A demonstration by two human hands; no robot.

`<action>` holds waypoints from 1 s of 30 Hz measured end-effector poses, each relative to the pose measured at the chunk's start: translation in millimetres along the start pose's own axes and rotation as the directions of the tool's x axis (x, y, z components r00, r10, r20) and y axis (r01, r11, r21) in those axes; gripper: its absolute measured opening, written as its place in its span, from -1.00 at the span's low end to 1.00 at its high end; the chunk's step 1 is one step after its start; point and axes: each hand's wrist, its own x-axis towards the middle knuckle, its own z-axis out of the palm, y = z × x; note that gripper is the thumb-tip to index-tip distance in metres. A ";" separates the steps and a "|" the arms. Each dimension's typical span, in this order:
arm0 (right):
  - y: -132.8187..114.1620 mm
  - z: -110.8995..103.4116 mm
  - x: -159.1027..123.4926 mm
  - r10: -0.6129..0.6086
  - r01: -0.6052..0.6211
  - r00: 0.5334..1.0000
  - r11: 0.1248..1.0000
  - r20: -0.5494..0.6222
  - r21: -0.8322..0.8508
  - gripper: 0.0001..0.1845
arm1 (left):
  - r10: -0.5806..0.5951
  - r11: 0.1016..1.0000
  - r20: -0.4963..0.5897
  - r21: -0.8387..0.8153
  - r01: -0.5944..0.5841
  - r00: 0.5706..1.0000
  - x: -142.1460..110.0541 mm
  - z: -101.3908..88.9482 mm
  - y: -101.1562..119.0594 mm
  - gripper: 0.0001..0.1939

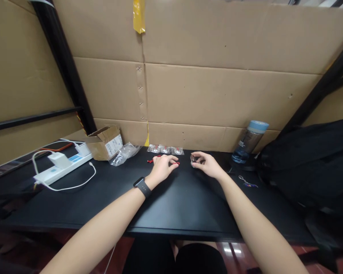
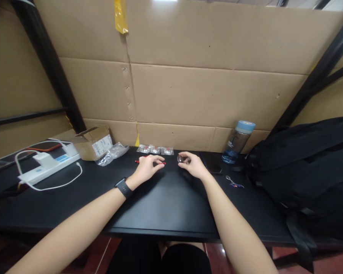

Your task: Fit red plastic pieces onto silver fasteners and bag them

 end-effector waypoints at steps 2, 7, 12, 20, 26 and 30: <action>-13.2 10.3 -3.4 -0.043 0.033 0.998 0.978 0.041 0.205 -0.45 | -0.023 0.997 -0.002 -0.078 0.023 1.000 1.6 0.0 -0.9 -0.88; -40.7 38.2 -9.3 -0.080 0.039 0.995 0.853 0.057 0.520 -0.36 | 0.068 0.964 -0.077 -0.253 -0.086 0.995 3.6 1.0 -3.6 -0.87; -45.6 49.0 -11.9 -0.054 0.026 0.998 0.813 0.031 0.581 -0.31 | 0.098 0.967 -0.146 -0.221 -0.129 0.984 2.8 3.0 -1.7 -0.88; -52.4 54.9 -14.3 -0.033 0.043 0.999 0.826 -0.028 0.562 -0.35 | 0.035 0.989 -0.143 -0.137 -0.055 0.989 1.0 1.5 4.7 -0.91; -53.7 57.1 -16.1 -0.048 0.067 0.998 0.852 -0.051 0.519 -0.42 | 0.046 0.990 -0.144 -0.127 -0.065 0.989 1.4 3.2 3.2 -0.91; -45.8 61.7 -15.4 -0.043 0.075 0.996 0.859 -0.073 0.506 -0.43 | 0.047 0.991 -0.129 -0.121 -0.063 0.991 1.5 6.7 1.4 -0.91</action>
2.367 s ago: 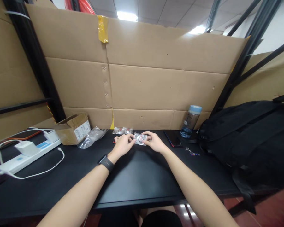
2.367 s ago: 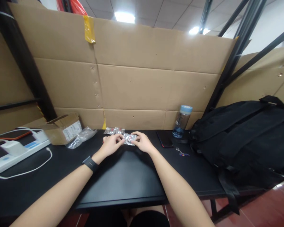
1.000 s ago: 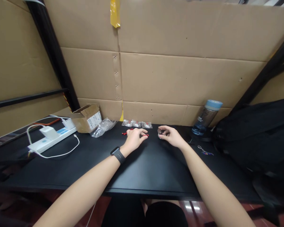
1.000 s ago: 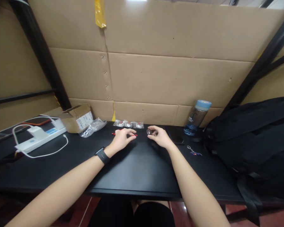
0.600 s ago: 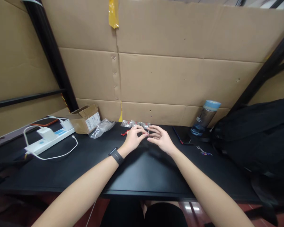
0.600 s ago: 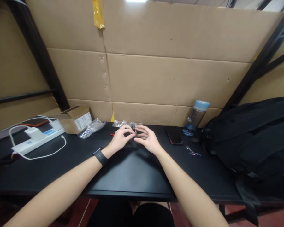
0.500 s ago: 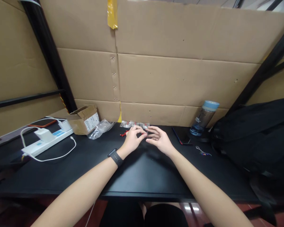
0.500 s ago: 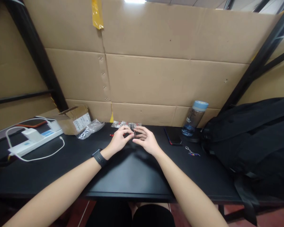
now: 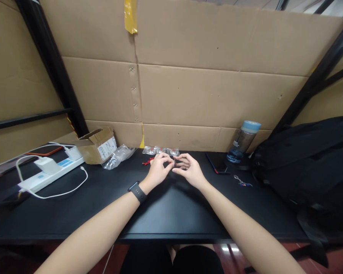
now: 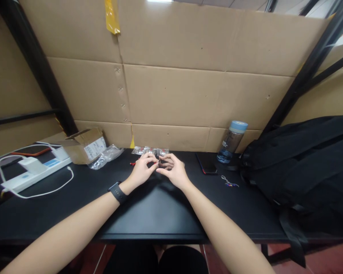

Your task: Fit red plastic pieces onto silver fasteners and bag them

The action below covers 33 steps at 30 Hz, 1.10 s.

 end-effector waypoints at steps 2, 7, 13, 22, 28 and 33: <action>3.6 -1.1 1.1 0.023 -0.023 1.000 1.000 0.005 -0.009 -0.47 | -0.013 0.999 0.022 0.032 0.012 1.000 0.1 0.8 -1.1 -0.90; 3.0 -10.4 5.6 0.004 0.008 0.998 0.983 0.066 -0.182 -0.66 | -0.041 0.998 0.037 0.058 0.039 0.998 2.6 0.2 -5.9 -0.87; -1.2 -17.8 5.6 -0.143 0.200 0.978 0.861 0.154 -0.467 -0.79 | -0.032 0.998 0.062 0.054 0.029 0.998 1.3 1.4 -6.8 -0.87; -1.3 -16.9 5.3 -0.118 0.188 0.980 0.811 0.159 -0.554 -0.87 | 0.013 1.000 0.046 -0.014 -0.012 0.999 0.0 3.3 -4.7 -0.84; 1.1 -18.7 5.6 -0.127 0.216 0.973 0.783 0.190 -0.584 -0.91 | 0.099 0.989 0.193 -0.124 -0.076 0.976 -2.1 0.1 -1.2 -0.72; 0.1 -20.3 6.6 -0.114 0.191 0.978 0.815 0.173 -0.547 -0.91 | 0.089 0.996 0.310 -0.020 -0.087 0.947 -2.9 1.9 -7.8 -0.80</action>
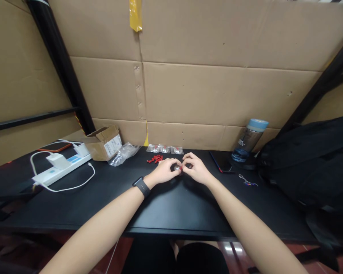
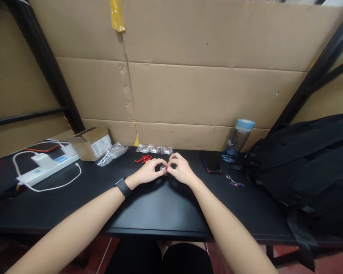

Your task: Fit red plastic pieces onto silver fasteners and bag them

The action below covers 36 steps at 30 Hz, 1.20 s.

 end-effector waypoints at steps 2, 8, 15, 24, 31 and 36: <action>0.3 -0.6 0.6 -0.019 0.019 1.000 1.000 -0.016 0.023 -0.91 | 0.000 0.998 0.010 0.067 0.000 1.000 0.3 0.1 -2.2 -0.82; 0.0 -1.0 0.9 -0.039 0.039 0.999 0.999 0.030 0.009 -0.89 | 0.018 0.974 -0.073 0.227 -0.001 0.997 0.0 -3.0 0.8 -0.87; 23.0 -17.2 -4.3 0.179 -0.126 0.980 0.894 0.084 -0.431 -0.55 | -0.019 0.954 -0.081 0.297 0.042 0.997 -2.0 -7.0 2.8 -0.89; 58.3 -28.3 -3.0 0.260 -0.174 0.960 0.838 0.099 -0.518 -0.66 | -0.030 0.941 0.025 0.339 0.020 0.999 -2.0 -16.7 -3.1 -0.86; 74.9 -30.0 -3.4 0.217 -0.190 0.975 0.929 0.049 -0.317 -0.68 | -0.197 0.821 -0.138 0.518 0.240 0.971 -4.6 -67.3 -41.8 -0.84; 80.5 -32.3 -3.8 0.185 -0.165 0.980 0.957 0.067 -0.239 -0.67 | -0.155 0.815 -0.070 0.555 0.168 0.985 -4.4 -57.6 -56.0 -0.81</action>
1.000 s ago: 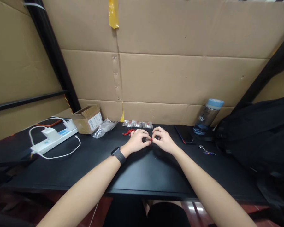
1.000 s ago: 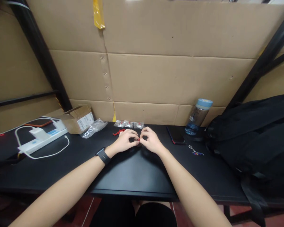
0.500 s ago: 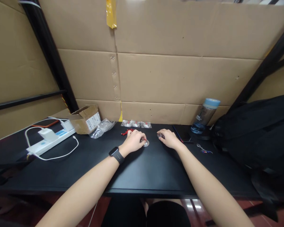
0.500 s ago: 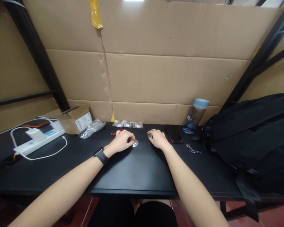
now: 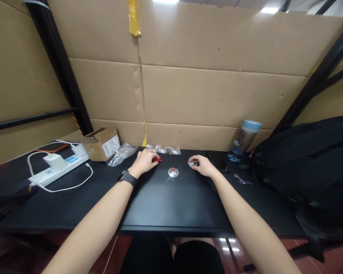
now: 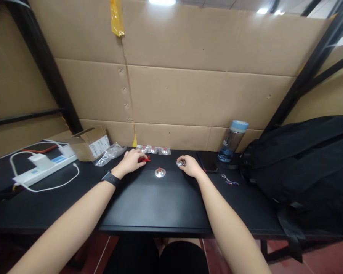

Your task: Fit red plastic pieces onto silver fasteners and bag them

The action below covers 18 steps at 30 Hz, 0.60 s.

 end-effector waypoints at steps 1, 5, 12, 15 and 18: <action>0.3 -0.2 0.2 0.001 -0.001 1.000 1.000 0.003 0.006 -0.66 | 0.026 1.000 -0.012 0.015 -0.026 1.000 0.6 3.7 3.7 -0.82; -0.1 -1.3 0.5 0.013 -0.013 1.000 1.000 0.004 0.011 -0.61 | 0.059 0.994 -0.043 0.091 -0.055 0.997 2.9 13.2 20.3 -0.86; -9.4 -10.7 -2.3 0.037 -0.038 0.999 0.999 0.036 0.035 -0.62 | 0.003 0.989 -0.133 0.144 0.016 0.991 1.8 14.1 27.2 -0.87; -16.1 -16.4 -3.5 0.061 -0.062 0.997 0.998 0.043 0.029 -0.62 | 0.002 0.992 -0.122 0.126 0.013 0.993 0.1 11.7 24.2 -0.92; -20.1 -19.2 -4.0 0.085 -0.086 0.995 0.996 0.043 0.031 -0.63 | 0.000 0.996 -0.115 0.088 0.010 0.993 -0.4 10.3 22.1 -0.95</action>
